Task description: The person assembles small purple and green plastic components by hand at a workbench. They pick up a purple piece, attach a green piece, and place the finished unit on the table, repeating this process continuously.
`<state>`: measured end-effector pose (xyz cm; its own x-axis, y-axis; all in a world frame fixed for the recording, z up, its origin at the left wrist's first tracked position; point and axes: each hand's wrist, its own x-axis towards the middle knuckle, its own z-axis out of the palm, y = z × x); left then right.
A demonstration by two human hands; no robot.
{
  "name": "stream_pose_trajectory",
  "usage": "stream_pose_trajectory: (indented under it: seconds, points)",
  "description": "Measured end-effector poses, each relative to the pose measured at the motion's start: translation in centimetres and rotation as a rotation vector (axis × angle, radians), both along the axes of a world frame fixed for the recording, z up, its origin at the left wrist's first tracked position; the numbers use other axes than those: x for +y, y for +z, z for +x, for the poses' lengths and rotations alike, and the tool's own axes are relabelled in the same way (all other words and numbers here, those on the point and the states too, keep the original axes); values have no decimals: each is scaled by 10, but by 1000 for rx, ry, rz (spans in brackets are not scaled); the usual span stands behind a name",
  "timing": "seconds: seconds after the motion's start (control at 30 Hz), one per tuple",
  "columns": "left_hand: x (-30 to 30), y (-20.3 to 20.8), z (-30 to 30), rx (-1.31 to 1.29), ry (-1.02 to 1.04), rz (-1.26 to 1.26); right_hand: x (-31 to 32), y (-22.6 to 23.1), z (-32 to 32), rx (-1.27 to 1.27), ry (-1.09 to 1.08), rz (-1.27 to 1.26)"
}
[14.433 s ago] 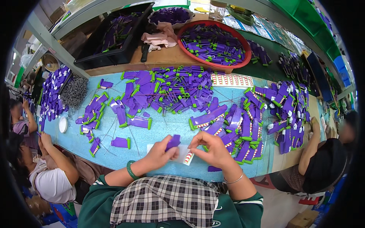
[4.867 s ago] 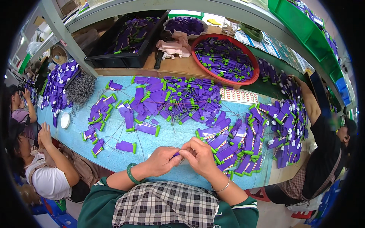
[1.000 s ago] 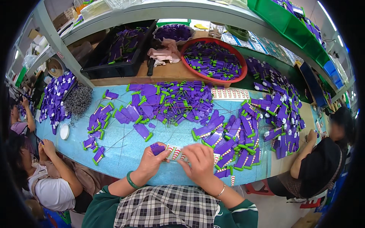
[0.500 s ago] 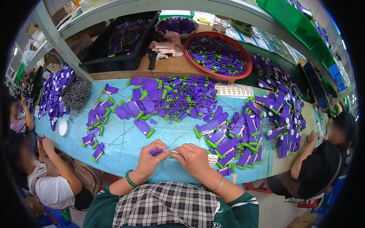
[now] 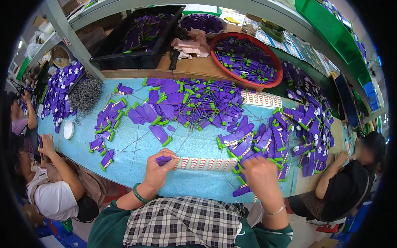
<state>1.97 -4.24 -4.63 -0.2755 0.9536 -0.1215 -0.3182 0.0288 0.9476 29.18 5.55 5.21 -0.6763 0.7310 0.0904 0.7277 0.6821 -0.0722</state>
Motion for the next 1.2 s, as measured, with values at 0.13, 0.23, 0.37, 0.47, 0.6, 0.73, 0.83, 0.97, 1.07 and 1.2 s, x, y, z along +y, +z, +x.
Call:
stream_pose_trajectory:
  seconds: [0.13, 0.23, 0.37, 0.47, 0.6, 0.73, 0.83, 0.97, 1.07, 1.2]
  points:
    - [1, 11, 13, -61, -172, -69, -8, -11, -77, 510, 216, -101]
    - [-5, 14, 13, -133, -190, -100, -10, -33, -104, 566, 285, -219]
    - [-14, 10, 4, -143, -234, -150, -14, -46, -112, 590, 288, -326]
    - [-16, 4, 5, -246, -210, -187, -15, -60, -113, 643, 332, -270]
    - [-14, 4, 5, -222, -208, -242, -13, -62, -112, 752, 508, -115]
    - [-11, 0, 1, 111, -92, -187, -10, -71, -107, 1251, 483, -1086]
    - [-8, 8, -6, 310, 113, -63, -4, -81, -101, 1562, 173, -1712]
    - [-4, 33, -14, 263, -86, -93, -2, -71, -97, 1115, -9, -1243]
    - [1, 36, -4, 207, -286, -138, -3, -50, -95, 861, 112, -779]
    - [11, 36, 4, 66, -326, -149, -11, -31, -99, 987, 41, -455]
